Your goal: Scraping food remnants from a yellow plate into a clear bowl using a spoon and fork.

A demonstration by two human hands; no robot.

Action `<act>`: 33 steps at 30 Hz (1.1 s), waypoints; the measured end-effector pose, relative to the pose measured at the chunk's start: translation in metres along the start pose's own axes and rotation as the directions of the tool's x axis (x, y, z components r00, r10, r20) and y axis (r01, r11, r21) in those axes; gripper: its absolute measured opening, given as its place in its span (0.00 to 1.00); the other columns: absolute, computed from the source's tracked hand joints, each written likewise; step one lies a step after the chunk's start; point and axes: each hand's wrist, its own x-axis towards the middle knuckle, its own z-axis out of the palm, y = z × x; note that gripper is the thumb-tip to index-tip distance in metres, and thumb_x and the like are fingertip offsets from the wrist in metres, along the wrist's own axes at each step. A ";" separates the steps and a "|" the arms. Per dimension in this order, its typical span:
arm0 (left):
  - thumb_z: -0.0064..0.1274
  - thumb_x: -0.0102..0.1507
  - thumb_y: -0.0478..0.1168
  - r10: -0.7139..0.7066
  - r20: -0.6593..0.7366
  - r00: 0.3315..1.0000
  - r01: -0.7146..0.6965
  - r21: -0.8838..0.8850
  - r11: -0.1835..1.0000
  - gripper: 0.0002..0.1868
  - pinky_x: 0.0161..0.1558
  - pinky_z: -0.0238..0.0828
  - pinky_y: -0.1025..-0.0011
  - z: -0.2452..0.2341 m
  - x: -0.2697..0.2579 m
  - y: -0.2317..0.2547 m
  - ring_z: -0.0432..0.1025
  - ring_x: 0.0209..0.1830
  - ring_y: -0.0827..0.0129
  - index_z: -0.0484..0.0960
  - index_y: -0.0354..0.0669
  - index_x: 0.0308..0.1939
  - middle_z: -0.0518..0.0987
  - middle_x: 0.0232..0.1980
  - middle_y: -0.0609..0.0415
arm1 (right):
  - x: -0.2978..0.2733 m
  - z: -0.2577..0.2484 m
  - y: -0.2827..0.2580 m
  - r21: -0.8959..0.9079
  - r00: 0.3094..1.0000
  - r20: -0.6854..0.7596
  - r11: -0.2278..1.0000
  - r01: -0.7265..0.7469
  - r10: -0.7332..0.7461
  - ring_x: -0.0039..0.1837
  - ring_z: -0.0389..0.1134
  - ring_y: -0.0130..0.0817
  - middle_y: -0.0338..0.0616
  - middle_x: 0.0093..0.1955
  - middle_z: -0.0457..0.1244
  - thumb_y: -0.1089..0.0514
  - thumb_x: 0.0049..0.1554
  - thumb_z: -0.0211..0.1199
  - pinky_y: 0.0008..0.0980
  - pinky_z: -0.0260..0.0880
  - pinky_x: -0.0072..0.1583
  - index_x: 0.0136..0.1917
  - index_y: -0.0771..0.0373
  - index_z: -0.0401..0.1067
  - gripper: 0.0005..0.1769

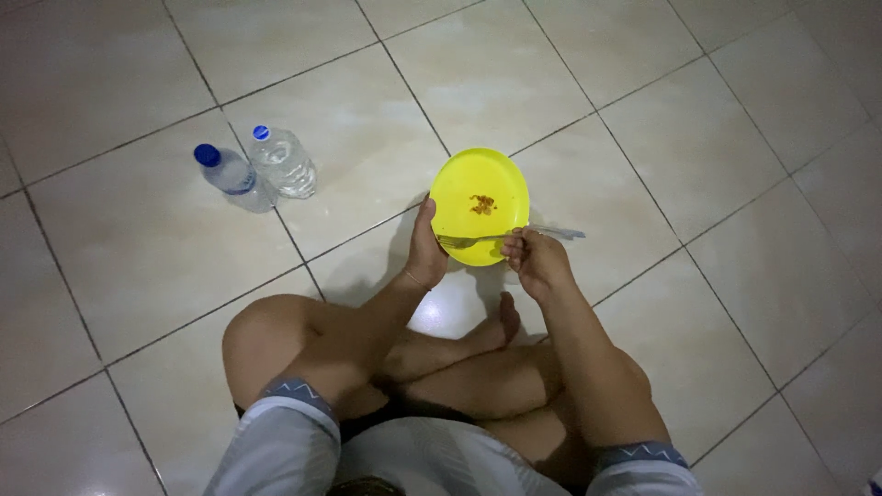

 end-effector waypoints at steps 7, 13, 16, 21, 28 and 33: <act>0.33 0.75 0.55 0.039 0.042 0.998 -0.035 -0.079 0.996 0.30 0.69 0.62 0.58 -0.021 -0.003 0.004 0.66 0.69 0.56 0.64 0.37 0.72 0.72 0.69 0.45 | -0.014 0.020 -0.012 0.035 0.999 0.021 0.999 0.041 -0.042 0.40 0.67 0.33 0.45 0.40 0.65 0.56 0.68 0.48 0.26 0.63 0.39 0.50 0.66 0.68 0.12; 0.31 0.71 0.59 -0.240 -0.148 0.959 0.215 -0.169 0.962 0.32 0.65 0.65 0.58 0.001 -0.035 0.040 0.70 0.64 0.57 0.67 0.41 0.69 0.75 0.66 0.47 | -0.052 0.024 -0.068 0.074 0.969 0.073 0.971 0.229 -0.235 0.33 0.60 0.33 0.47 0.35 0.61 0.64 0.62 0.48 0.27 0.58 0.35 0.47 0.65 0.67 0.06; 0.32 0.78 0.57 -0.048 0.130 0.990 0.016 0.237 0.971 0.31 0.61 0.71 0.51 -0.003 -0.068 0.048 0.74 0.59 0.50 0.68 0.30 0.66 0.77 0.59 0.35 | -0.102 0.033 -0.105 0.067 0.952 0.092 0.956 0.287 -0.292 0.32 0.58 0.31 0.44 0.33 0.60 0.59 0.63 0.49 0.26 0.56 0.33 0.46 0.64 0.67 0.08; 0.34 0.73 0.57 -0.295 0.069 0.953 0.295 0.007 0.955 0.31 0.64 0.67 0.59 0.053 -0.122 0.095 0.71 0.62 0.58 0.69 0.37 0.69 0.76 0.63 0.44 | -0.220 0.069 -0.157 0.069 0.913 0.216 0.938 0.339 -0.346 0.22 0.51 0.26 0.39 0.27 0.57 0.55 0.64 0.52 0.24 0.48 0.23 0.42 0.63 0.65 0.11; 0.34 0.67 0.58 -0.473 -0.110 0.874 0.468 -0.072 0.881 0.31 0.64 0.66 0.56 0.071 -0.147 0.116 0.69 0.65 0.56 0.67 0.49 0.70 0.72 0.67 0.49 | -0.324 0.066 -0.159 -0.071 0.938 0.291 0.974 0.216 -0.187 0.17 0.54 0.30 0.46 0.20 0.57 0.48 0.68 0.53 0.28 0.54 0.18 0.39 0.70 0.64 0.24; 0.33 0.68 0.61 -0.471 -0.108 0.876 0.465 -0.072 0.882 0.36 0.63 0.66 0.57 0.043 -0.139 0.112 0.68 0.65 0.53 0.66 0.40 0.71 0.73 0.68 0.45 | -0.321 0.081 -0.160 0.057 0.922 0.322 0.977 0.206 -0.213 0.17 0.54 0.26 0.44 0.21 0.58 0.48 0.68 0.54 0.23 0.53 0.19 0.39 0.68 0.64 0.22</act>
